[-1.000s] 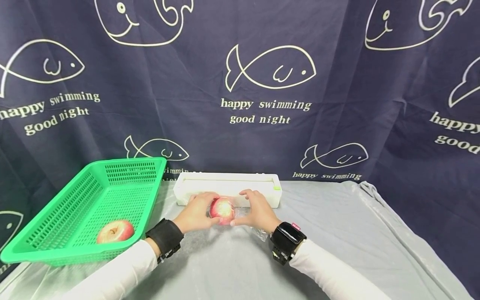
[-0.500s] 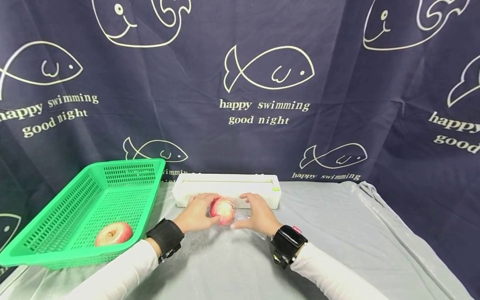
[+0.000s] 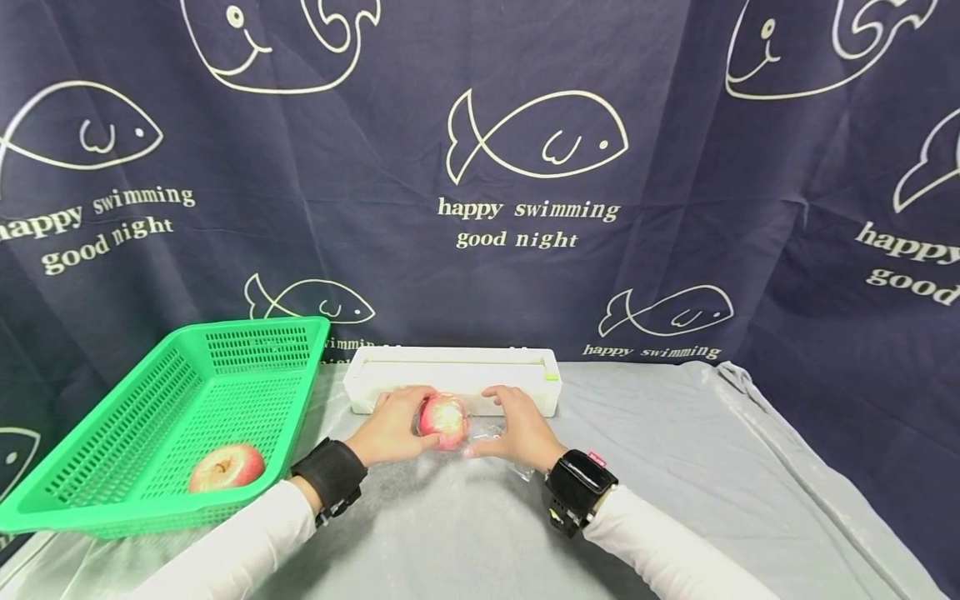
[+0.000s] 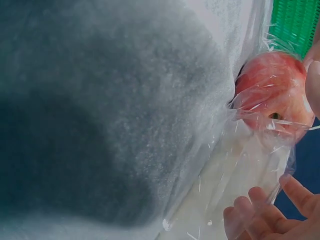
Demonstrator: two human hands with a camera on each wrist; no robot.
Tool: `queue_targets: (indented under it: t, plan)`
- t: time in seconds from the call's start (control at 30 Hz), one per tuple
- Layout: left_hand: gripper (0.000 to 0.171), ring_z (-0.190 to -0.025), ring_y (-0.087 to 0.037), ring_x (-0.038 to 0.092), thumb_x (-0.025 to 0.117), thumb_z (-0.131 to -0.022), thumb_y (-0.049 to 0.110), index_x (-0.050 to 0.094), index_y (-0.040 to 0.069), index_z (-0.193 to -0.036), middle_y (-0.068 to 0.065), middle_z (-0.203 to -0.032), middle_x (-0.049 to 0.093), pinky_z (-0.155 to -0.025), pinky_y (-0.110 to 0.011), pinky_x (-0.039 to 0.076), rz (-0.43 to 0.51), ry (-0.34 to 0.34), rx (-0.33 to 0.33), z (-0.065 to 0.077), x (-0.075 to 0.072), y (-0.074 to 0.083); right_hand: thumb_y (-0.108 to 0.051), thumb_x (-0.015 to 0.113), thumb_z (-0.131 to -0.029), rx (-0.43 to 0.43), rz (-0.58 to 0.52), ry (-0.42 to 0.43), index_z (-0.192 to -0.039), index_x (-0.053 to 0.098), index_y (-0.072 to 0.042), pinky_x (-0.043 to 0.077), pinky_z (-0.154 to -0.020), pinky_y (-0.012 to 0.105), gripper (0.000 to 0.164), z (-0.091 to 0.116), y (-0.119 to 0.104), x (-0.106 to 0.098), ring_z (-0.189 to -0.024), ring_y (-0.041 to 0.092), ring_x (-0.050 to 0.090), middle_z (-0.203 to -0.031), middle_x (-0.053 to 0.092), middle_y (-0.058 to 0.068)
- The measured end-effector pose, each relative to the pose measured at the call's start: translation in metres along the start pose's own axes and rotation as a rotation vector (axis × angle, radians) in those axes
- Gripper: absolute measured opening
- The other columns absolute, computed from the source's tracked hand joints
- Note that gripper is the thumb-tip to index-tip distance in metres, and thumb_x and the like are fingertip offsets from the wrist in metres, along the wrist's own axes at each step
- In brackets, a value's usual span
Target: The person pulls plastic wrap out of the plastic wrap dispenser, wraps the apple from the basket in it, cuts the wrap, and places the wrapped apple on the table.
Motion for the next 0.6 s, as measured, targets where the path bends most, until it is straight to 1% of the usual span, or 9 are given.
queue_targets:
  t: [0.2,0.37,0.5,0.6]
  plan:
    - [0.063,-0.120,-0.031,0.055,0.075,-0.073,0.036,0.056,0.004,-0.124,-0.012,-0.122,0.064,-0.101,-0.047,0.034,-0.005,0.006,-0.013,0.001,-0.002,0.001,-0.032,0.090,-0.060,0.019,0.000,0.008,-0.124,0.054,0.000,0.050,-0.087,0.043,0.080,0.000,0.003,-0.003,-0.104,0.035,0.059,-0.118,0.061,0.021]
    - [0.067,-0.120,-0.030,0.054,0.072,-0.073,0.038,0.054,0.003,-0.128,-0.012,-0.125,0.063,-0.098,-0.046,0.031,-0.026,0.027,-0.017,-0.002,-0.009,0.006,-0.029,0.089,-0.061,0.042,-0.017,0.036,-0.123,0.054,0.001,0.051,-0.088,0.046,0.078,0.001,0.009,-0.012,-0.104,0.037,0.061,-0.120,0.061,0.021]
    - [0.068,-0.117,-0.030,0.055,0.069,-0.074,0.040,0.054,0.003,-0.128,-0.013,-0.123,0.064,-0.096,-0.045,0.032,-0.058,0.059,0.023,-0.009,-0.015,0.014,-0.029,0.088,-0.063,0.062,-0.015,0.081,-0.123,0.055,0.001,0.052,-0.086,0.047,0.074,0.001,0.015,-0.021,-0.102,0.038,0.063,-0.119,0.062,0.020]
    - [0.065,-0.119,-0.029,0.055,0.066,-0.075,0.039,0.055,0.002,-0.127,-0.013,-0.124,0.064,-0.098,-0.046,0.033,-0.079,0.071,0.058,-0.018,-0.018,0.021,-0.026,0.086,-0.067,0.087,-0.041,0.155,-0.121,0.056,0.002,0.052,-0.083,0.048,0.067,0.000,0.020,-0.028,-0.098,0.037,0.063,-0.113,0.065,0.021]
Point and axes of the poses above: each hand's wrist, its own z-axis away from the middle knuckle, its own x-axis out of the palm, y = z × x, the point moved 4 cm from there along -z, towards the middle knuckle
